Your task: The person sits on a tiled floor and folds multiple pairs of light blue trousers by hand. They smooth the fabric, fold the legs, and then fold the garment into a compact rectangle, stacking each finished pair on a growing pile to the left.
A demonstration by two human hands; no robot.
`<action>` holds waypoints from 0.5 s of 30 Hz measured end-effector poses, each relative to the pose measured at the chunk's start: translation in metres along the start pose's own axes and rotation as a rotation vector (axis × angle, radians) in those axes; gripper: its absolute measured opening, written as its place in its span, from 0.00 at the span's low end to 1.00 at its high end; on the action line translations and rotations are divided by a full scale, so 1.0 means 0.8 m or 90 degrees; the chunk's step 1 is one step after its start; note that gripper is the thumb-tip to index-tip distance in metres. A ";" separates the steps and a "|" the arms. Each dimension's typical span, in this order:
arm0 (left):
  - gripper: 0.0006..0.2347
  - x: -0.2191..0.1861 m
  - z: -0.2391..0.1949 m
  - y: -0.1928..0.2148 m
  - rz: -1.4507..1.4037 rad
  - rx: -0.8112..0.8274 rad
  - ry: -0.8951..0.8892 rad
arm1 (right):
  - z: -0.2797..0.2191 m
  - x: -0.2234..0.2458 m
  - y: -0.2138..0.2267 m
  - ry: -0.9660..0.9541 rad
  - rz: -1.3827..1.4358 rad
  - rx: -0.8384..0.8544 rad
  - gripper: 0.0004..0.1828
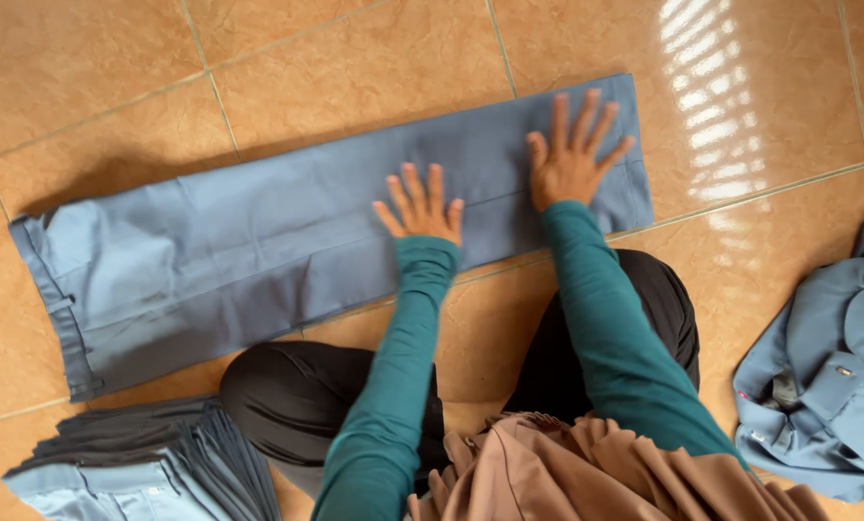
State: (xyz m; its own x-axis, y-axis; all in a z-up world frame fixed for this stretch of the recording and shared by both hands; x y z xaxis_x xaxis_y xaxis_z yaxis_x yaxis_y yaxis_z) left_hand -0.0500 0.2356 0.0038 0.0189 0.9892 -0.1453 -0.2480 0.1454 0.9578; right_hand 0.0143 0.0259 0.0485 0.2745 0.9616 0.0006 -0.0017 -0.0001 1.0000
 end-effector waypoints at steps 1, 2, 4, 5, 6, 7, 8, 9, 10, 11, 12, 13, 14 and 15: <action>0.28 -0.010 -0.018 0.007 0.001 0.004 0.006 | -0.026 0.018 -0.012 0.005 -0.002 0.004 0.36; 0.27 -0.025 -0.026 0.009 -0.015 0.066 0.025 | -0.043 0.035 -0.021 0.107 0.014 -0.078 0.34; 0.27 -0.039 -0.033 0.008 -0.033 0.128 0.044 | -0.069 0.052 -0.037 0.211 0.028 -0.161 0.32; 0.27 -0.038 -0.033 0.004 -0.036 0.142 0.043 | -0.078 0.053 -0.044 0.208 0.032 -0.136 0.32; 0.27 -0.032 -0.038 0.002 -0.034 0.160 0.045 | -0.093 0.058 -0.052 0.208 0.039 -0.107 0.33; 0.27 -0.031 -0.040 0.004 -0.032 0.162 0.050 | -0.085 0.045 -0.051 0.213 0.042 -0.104 0.33; 0.27 -0.030 -0.037 0.005 -0.034 0.158 0.048 | -0.072 0.032 -0.050 0.163 0.037 -0.063 0.33; 0.27 -0.030 -0.034 0.006 -0.037 0.153 0.047 | -0.059 0.019 -0.048 0.114 0.032 -0.021 0.33; 0.27 -0.028 -0.035 0.003 -0.037 0.148 0.048 | -0.047 0.008 -0.037 0.117 0.033 -0.027 0.33; 0.27 -0.026 -0.036 0.000 -0.036 0.132 0.046 | -0.035 -0.004 -0.028 0.014 0.025 0.042 0.35; 0.28 -0.025 -0.040 -0.003 -0.036 0.119 0.044 | -0.026 -0.019 -0.019 -0.090 0.016 0.113 0.36; 0.28 -0.021 -0.047 -0.005 -0.037 0.117 0.046 | -0.019 -0.027 -0.016 -0.088 0.015 0.110 0.36; 0.28 -0.017 -0.053 -0.006 -0.029 0.091 0.044 | -0.010 -0.034 -0.013 -0.120 -0.002 0.177 0.35; 0.29 -0.012 -0.059 -0.007 -0.022 0.065 0.043 | -0.001 -0.039 -0.011 -0.152 -0.019 0.243 0.33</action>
State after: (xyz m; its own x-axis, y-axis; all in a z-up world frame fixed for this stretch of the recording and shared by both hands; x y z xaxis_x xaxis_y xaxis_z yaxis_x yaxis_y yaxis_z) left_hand -0.0941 0.2246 -0.0120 -0.0402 0.9807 -0.1915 -0.1475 0.1838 0.9718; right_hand 0.0046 -0.0040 0.0399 0.4835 0.8723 -0.0727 0.3521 -0.1177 0.9285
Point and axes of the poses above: each hand's wrist, its own z-axis towards the middle knuckle, its own y-axis out of the back of the hand, x = y × z, the point moved 1 cm from there along z, towards the middle knuckle, and after that the axes turned 10 degrees about -z, right-handed, at the moved point
